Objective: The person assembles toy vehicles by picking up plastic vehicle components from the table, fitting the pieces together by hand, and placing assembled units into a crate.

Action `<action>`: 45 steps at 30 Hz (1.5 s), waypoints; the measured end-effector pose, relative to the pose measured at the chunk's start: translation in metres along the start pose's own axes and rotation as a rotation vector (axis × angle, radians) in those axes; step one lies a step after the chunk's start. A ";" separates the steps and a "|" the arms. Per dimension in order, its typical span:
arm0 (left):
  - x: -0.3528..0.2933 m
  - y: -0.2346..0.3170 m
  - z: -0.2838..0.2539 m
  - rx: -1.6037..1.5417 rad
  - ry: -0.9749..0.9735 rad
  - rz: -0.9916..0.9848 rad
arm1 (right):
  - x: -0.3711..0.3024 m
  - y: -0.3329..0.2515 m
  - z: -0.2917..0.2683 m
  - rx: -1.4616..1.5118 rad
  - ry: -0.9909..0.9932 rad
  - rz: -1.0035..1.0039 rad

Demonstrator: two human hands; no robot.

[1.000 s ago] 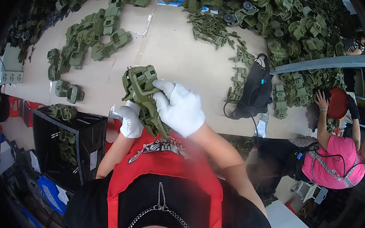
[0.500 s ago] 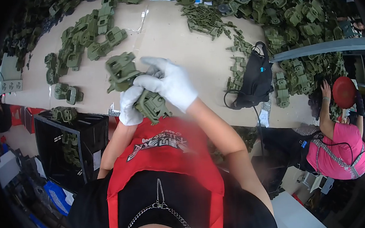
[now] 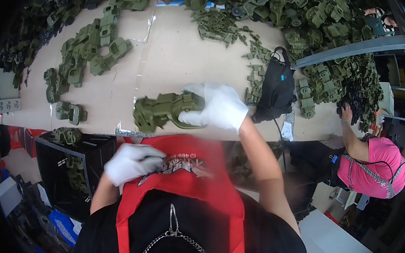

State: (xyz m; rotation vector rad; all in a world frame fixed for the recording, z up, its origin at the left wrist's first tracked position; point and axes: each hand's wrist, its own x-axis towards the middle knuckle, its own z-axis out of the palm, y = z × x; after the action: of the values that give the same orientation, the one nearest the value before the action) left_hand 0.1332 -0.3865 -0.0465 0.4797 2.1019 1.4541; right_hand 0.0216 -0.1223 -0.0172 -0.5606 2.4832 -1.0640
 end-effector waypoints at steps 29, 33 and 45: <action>0.029 0.044 0.041 0.362 0.572 -0.111 | -0.039 -0.008 0.040 0.817 -0.127 0.034; 0.028 0.036 0.033 0.254 0.466 -0.130 | -0.039 -0.013 0.038 0.705 -0.135 0.021; 0.023 0.034 0.027 0.172 0.452 -0.104 | -0.042 -0.025 0.050 0.583 -0.074 -0.067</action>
State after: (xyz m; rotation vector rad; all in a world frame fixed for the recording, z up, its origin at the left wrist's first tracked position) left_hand 0.1309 -0.3410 -0.0271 0.1018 2.5753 1.4279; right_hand 0.0869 -0.1468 -0.0223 -0.4853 1.9593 -1.6666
